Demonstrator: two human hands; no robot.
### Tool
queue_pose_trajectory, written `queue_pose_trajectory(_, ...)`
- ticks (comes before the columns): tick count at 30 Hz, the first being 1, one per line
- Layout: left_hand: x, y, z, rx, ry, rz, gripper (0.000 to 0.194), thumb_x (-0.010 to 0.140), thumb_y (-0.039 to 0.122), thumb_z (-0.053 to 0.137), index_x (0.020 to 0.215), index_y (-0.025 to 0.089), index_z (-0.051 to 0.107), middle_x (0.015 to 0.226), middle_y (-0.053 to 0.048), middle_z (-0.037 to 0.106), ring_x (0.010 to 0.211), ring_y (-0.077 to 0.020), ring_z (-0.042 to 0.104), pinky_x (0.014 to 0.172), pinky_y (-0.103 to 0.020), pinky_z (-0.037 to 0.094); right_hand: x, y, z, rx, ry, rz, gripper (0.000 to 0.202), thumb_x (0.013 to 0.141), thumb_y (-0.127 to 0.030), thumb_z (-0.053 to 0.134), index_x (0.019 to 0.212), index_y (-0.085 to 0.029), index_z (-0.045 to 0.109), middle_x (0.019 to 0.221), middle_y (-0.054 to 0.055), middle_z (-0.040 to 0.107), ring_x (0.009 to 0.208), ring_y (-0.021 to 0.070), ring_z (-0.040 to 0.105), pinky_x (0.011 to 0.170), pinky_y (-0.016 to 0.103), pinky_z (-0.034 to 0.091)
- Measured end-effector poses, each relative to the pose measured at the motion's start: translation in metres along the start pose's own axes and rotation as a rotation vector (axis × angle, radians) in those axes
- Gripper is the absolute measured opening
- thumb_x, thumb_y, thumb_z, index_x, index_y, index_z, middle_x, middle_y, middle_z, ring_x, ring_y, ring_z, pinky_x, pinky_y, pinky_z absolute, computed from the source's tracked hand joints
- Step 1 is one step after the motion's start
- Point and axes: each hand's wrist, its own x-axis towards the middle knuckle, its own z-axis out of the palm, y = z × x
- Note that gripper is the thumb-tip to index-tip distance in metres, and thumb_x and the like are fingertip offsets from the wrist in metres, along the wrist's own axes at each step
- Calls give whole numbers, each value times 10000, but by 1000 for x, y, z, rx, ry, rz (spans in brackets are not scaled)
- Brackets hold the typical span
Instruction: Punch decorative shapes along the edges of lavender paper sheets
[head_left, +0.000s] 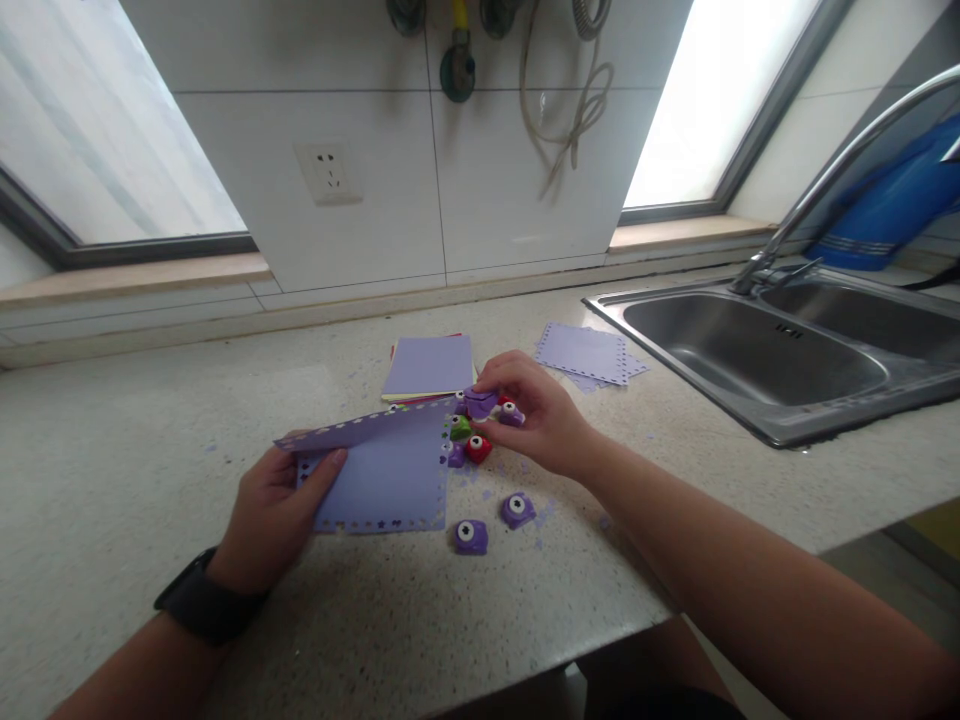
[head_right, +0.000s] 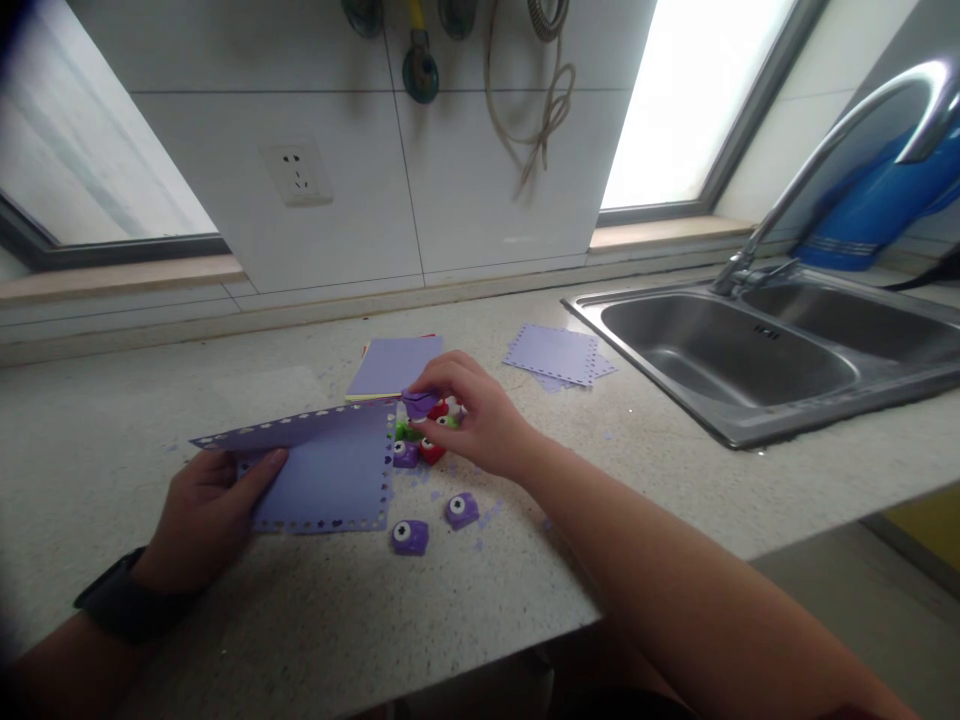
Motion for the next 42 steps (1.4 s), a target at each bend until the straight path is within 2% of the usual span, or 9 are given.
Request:
queue_pose_trajectory(7,2,0,-3,108,12,115,187,865,441,765,913,261,751,919,-41,760,861,-262,695,785,-375,565,1,-7,-2,-32,-18,-78,296,858,-184,802,1111,-262,667,1070,56,645,998,216,629,860,405,560)
queue_pose_trajectory(12,3,-5,-6,118,9,160,157,869,418,761,921,269,751,934,-35,765,890,-264,703,820,-386,559,1,-7,-2,-31,-35,-103,323,843,-199,818,1119,-263,664,1059,52,651,976,216,632,833,392,559)
queue_pose_trajectory(24,1,-2,-4,129,7,146,163,873,450,761,922,294,748,937,-29,761,885,-279,695,818,-405,561,2,-7,-2,-39,-54,-47,322,839,-238,822,1120,-265,668,1032,52,661,946,217,635,799,383,552)
queue_pose_trajectory(31,0,-2,-1,52,0,40,290,831,509,807,990,270,765,1014,-47,810,946,-301,743,856,-409,608,-3,-3,3,44,-99,133,365,844,-282,827,1170,-237,668,1080,58,660,878,174,659,797,348,576)
queue_pose_trajectory(35,-2,-1,-1,7,-24,13,314,816,506,824,1012,267,768,1006,-45,830,897,-295,768,799,-397,641,-7,1,8,162,-126,256,415,827,-304,858,1185,-219,666,1055,50,659,822,149,655,755,325,576)
queue_pose_trajectory(42,-2,1,1,-153,-54,-103,376,781,478,866,1071,260,764,938,-33,833,770,-269,771,683,-380,664,-5,7,11,444,-116,539,422,827,-394,870,1157,-192,701,782,-17,669,669,120,634,656,291,564)
